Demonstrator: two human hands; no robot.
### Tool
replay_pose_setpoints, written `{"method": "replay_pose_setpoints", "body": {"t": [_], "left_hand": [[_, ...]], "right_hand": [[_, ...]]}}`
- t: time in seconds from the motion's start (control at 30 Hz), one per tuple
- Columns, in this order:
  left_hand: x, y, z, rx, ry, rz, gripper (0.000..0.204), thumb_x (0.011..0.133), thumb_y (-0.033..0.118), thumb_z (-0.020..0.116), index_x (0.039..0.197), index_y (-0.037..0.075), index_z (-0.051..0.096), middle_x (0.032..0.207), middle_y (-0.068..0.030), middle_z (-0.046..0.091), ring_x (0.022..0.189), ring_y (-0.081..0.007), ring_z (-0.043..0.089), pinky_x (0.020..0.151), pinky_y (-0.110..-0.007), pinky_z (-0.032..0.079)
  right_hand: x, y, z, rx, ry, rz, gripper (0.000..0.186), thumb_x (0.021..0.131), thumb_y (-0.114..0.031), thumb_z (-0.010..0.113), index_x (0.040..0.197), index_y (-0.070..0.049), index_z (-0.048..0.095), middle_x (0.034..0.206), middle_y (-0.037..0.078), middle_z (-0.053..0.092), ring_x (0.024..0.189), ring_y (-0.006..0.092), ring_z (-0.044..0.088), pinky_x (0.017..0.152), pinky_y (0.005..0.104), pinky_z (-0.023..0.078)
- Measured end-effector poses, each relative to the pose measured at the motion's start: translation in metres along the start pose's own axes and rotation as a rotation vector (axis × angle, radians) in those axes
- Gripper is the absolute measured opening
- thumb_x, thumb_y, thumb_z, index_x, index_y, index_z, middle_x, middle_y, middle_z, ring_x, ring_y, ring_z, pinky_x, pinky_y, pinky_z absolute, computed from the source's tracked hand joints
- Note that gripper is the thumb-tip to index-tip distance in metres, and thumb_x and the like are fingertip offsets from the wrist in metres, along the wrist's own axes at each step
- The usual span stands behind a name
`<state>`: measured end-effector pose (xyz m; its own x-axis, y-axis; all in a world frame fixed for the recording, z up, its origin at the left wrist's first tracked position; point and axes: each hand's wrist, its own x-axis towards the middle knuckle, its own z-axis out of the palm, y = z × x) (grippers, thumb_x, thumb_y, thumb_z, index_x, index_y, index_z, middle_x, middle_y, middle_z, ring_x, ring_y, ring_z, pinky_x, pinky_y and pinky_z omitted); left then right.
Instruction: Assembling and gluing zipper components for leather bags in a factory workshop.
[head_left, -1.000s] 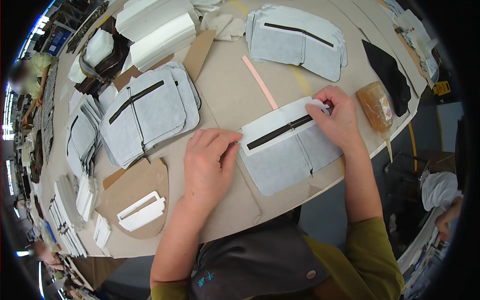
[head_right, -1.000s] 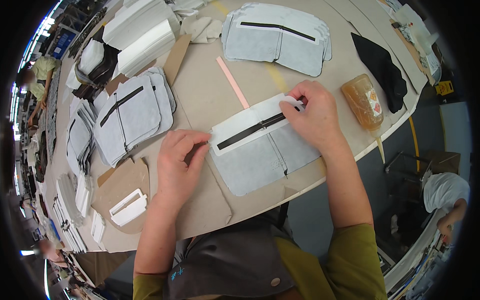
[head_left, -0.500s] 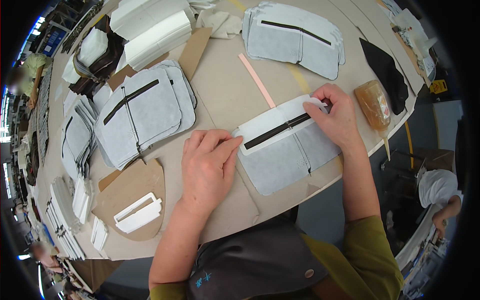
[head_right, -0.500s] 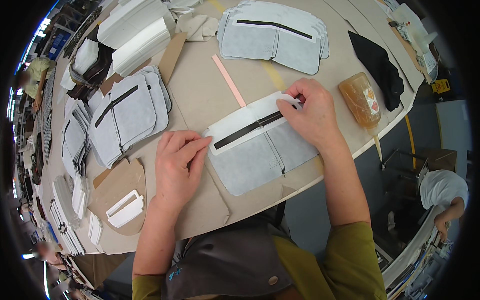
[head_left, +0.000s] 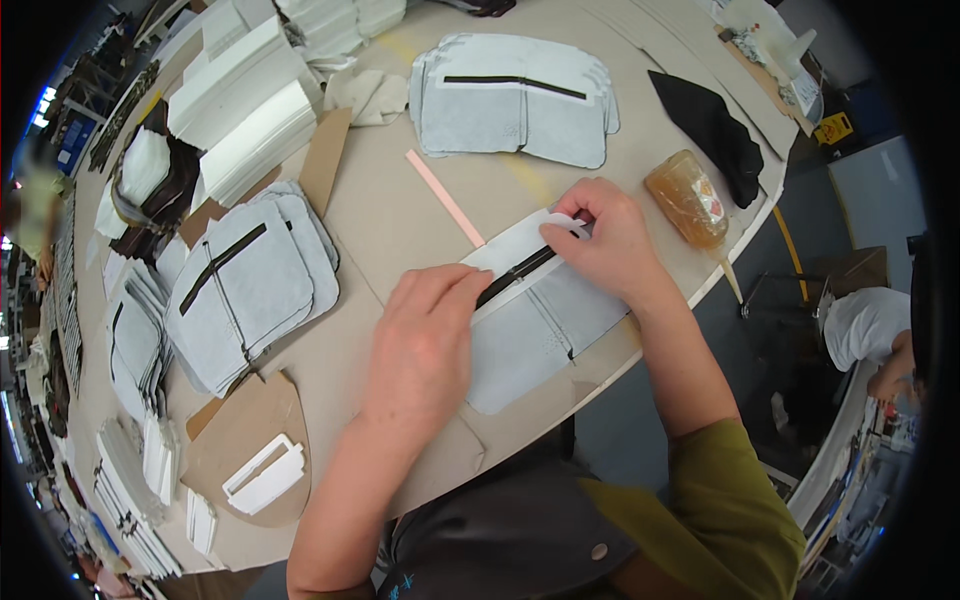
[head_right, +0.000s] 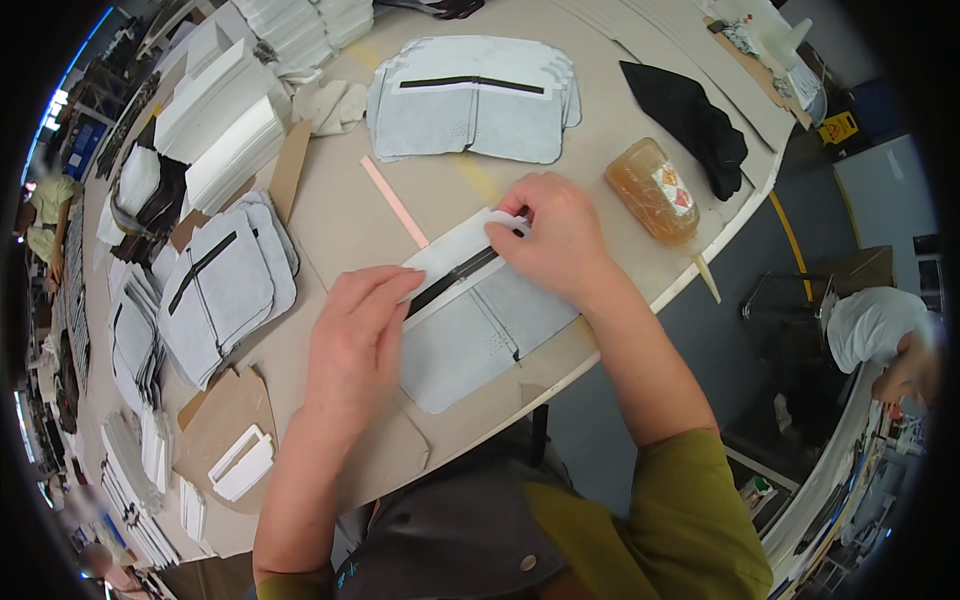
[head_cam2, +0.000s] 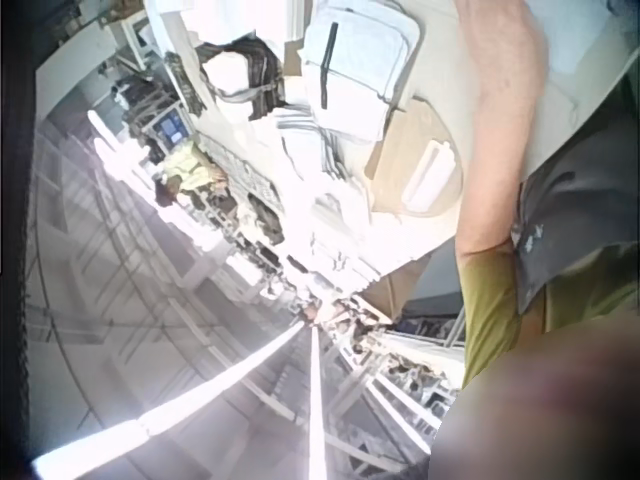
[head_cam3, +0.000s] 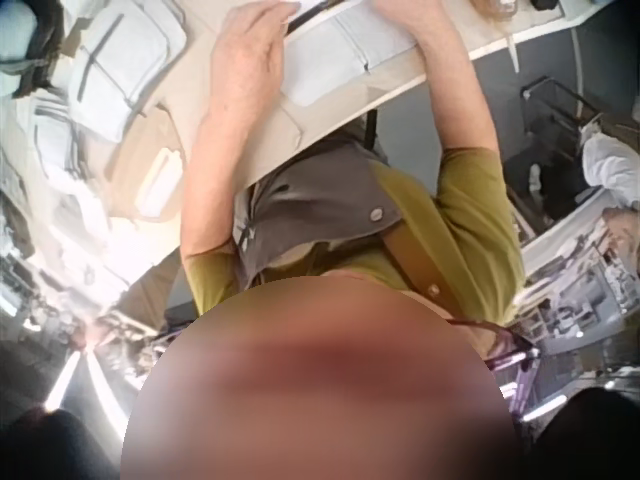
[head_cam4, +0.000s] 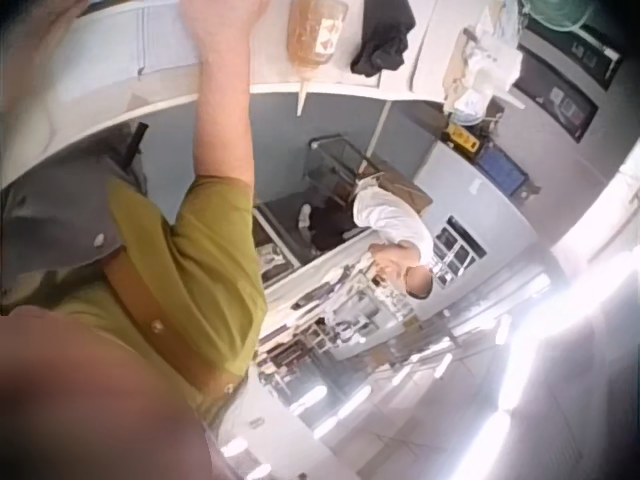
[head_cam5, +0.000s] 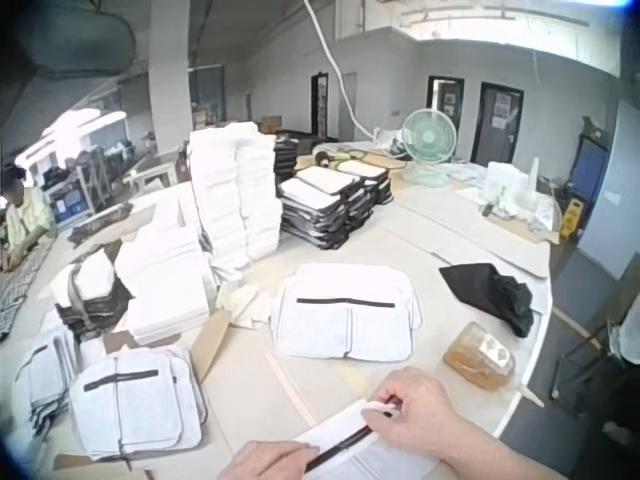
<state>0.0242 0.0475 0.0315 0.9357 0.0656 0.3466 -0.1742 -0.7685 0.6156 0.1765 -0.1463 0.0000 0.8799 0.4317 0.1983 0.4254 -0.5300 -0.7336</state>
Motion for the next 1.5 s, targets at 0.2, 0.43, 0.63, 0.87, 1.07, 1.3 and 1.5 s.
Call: {"method": "replay_pose_setpoints", "body": {"t": [0.2,0.43,0.63,0.87,1.07,1.3,1.5], "left_hand": [[0.021,0.002,0.040,0.043,-0.093,0.086,0.033,0.086,-0.007,0.063,0.118,-0.001,0.071,0.109,-0.0123,0.066,0.097,-0.0317,0.063,0.082,-0.040,0.054],[0.022,0.006,0.042,0.126,-0.098,0.047,0.031,0.086,-0.005,0.064,0.115,-0.001,0.073,0.108,-0.0119,0.063,0.097,-0.0305,0.061,0.084,-0.040,0.053],[0.026,0.009,0.041,0.126,-0.136,0.026,0.028,0.087,-0.004,0.065,0.115,-0.001,0.071,0.109,-0.0122,0.063,0.099,-0.0309,0.060,0.087,-0.041,0.053],[0.029,0.011,0.038,0.133,-0.169,0.009,0.028,0.087,-0.004,0.066,0.115,0.001,0.070,0.111,-0.0123,0.064,0.099,-0.0323,0.060,0.089,-0.042,0.052],[0.030,0.010,0.039,0.145,-0.169,0.036,0.026,0.090,-0.004,0.062,0.115,0.000,0.069,0.111,-0.0126,0.064,0.099,-0.0322,0.059,0.089,-0.042,0.052],[0.031,0.013,0.039,0.156,-0.169,0.045,0.028,0.088,-0.004,0.060,0.114,0.000,0.069,0.110,-0.0129,0.065,0.098,-0.0322,0.059,0.089,-0.041,0.052],[0.028,0.012,0.043,0.201,-0.174,0.055,0.030,0.087,-0.004,0.063,0.115,0.002,0.069,0.112,-0.0129,0.063,0.099,-0.0325,0.059,0.089,-0.042,0.052]], "right_hand": [[-0.002,0.002,-0.002,-0.063,-0.017,-0.018,0.020,0.072,-0.015,0.080,0.083,-0.004,0.068,0.082,0.011,0.064,0.076,0.0281,0.062,0.069,0.0391,0.051],[-0.001,0.004,-0.012,0.124,0.137,0.063,0.037,0.074,-0.008,0.081,0.107,-0.006,0.064,0.100,0.004,0.063,0.081,0.0175,0.056,0.075,0.0326,0.050],[0.005,0.013,-0.025,0.351,0.032,0.252,0.028,0.077,-0.004,0.077,0.103,-0.007,0.066,0.086,-0.001,0.063,0.071,0.0069,0.051,0.066,0.0240,0.048],[0.004,0.017,-0.019,0.298,0.013,0.215,0.018,0.079,-0.004,0.075,0.096,-0.005,0.069,0.078,-0.003,0.064,0.066,0.0054,0.052,0.061,0.0237,0.047],[0.003,0.014,-0.018,0.187,0.013,0.146,0.016,0.079,-0.004,0.074,0.095,-0.005,0.070,0.078,0.000,0.067,0.065,0.0089,0.056,0.062,0.0267,0.049],[0.003,0.013,-0.019,0.175,0.008,0.152,0.014,0.080,-0.005,0.074,0.093,-0.005,0.070,0.076,0.002,0.067,0.065,0.0116,0.059,0.062,0.0292,0.050],[0.003,0.011,-0.018,0.157,0.004,0.131,0.014,0.080,-0.006,0.074,0.094,-0.005,0.071,0.077,0.002,0.068,0.065,0.0125,0.060,0.062,0.0297,0.051]]}}
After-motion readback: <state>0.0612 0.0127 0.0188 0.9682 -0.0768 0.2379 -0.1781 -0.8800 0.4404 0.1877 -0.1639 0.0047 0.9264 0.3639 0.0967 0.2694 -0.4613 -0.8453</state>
